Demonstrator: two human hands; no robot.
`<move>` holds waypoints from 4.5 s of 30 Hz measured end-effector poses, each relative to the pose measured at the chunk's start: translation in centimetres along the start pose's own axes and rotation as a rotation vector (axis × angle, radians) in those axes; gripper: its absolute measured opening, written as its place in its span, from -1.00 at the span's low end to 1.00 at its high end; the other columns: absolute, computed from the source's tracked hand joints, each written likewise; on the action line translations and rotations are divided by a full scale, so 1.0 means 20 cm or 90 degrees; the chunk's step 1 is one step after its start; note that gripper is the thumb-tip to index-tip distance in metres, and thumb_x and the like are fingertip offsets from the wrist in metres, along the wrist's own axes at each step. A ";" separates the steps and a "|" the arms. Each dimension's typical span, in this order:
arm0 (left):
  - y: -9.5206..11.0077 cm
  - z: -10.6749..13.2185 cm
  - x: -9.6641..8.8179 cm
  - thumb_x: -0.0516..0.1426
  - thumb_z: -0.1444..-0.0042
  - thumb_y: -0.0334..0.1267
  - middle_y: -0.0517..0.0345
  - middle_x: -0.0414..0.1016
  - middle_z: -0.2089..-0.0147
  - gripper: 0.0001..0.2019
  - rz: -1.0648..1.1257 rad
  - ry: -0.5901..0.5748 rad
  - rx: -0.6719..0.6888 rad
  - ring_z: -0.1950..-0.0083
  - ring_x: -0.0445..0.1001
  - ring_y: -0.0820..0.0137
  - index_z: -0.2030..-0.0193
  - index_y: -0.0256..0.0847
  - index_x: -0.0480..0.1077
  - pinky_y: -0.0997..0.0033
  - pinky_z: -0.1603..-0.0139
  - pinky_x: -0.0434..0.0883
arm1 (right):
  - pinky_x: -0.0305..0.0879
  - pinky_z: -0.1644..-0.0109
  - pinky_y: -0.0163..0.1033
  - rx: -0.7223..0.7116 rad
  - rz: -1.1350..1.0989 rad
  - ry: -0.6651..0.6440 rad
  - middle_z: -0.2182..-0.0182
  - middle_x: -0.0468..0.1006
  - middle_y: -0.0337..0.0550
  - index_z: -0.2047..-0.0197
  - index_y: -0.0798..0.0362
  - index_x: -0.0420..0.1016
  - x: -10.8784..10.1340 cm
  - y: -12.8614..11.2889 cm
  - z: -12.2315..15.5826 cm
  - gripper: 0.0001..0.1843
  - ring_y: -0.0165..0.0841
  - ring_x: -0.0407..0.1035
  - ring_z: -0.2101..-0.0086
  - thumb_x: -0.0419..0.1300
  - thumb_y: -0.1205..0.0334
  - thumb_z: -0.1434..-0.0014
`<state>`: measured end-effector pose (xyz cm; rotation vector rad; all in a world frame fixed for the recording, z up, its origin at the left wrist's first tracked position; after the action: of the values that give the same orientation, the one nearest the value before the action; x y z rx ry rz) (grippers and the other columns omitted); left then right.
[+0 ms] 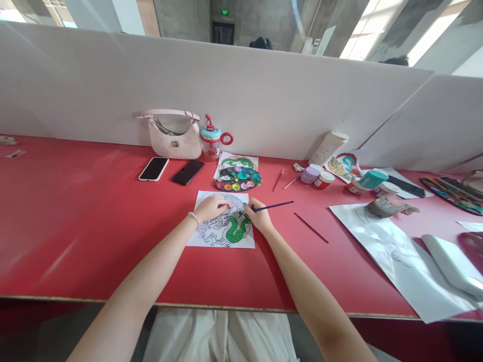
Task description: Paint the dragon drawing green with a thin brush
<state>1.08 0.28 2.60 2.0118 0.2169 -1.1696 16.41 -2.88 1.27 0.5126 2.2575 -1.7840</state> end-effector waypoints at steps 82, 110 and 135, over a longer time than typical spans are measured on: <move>0.00 0.00 0.00 0.00 -0.13 -0.30 0.18 0.56 0.24 -0.77 0.005 0.002 -0.008 0.15 0.46 0.40 0.28 -0.14 0.50 0.36 0.08 0.34 | -0.08 0.50 -0.35 -0.016 0.019 -0.007 0.66 0.04 -0.37 0.60 0.02 -0.01 0.01 -0.02 0.01 -0.74 -0.51 -0.05 0.58 0.03 0.22 0.00; -0.02 0.00 0.01 0.01 -0.13 -0.27 0.14 0.56 0.25 -0.77 0.014 0.015 -0.007 0.17 0.47 0.40 0.31 -0.17 0.51 0.39 0.10 0.35 | -0.11 0.50 -0.35 -0.012 0.023 -0.006 0.66 0.01 -0.38 0.60 0.03 -0.01 0.02 -0.01 0.01 -0.72 -0.52 -0.08 0.58 0.05 0.21 -0.01; -0.03 0.00 0.01 0.02 -0.13 -0.27 0.15 0.55 0.23 -0.78 0.018 0.014 -0.009 0.15 0.46 0.40 0.30 -0.17 0.52 0.38 0.07 0.34 | -0.08 0.51 -0.36 -0.017 0.013 -0.013 0.66 0.03 -0.38 0.59 0.03 0.01 0.02 -0.01 0.01 -0.74 -0.52 -0.05 0.58 0.03 0.20 -0.01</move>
<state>0.90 0.61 2.07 2.0106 0.2069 -1.1258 15.95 -3.10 1.25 0.5085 2.2522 -1.7384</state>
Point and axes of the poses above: each hand's wrist, its own z-axis away from the middle knuckle, its own x-axis out of the palm, y = z × x, the point moved 7 cm from there along -z, towards the middle knuckle
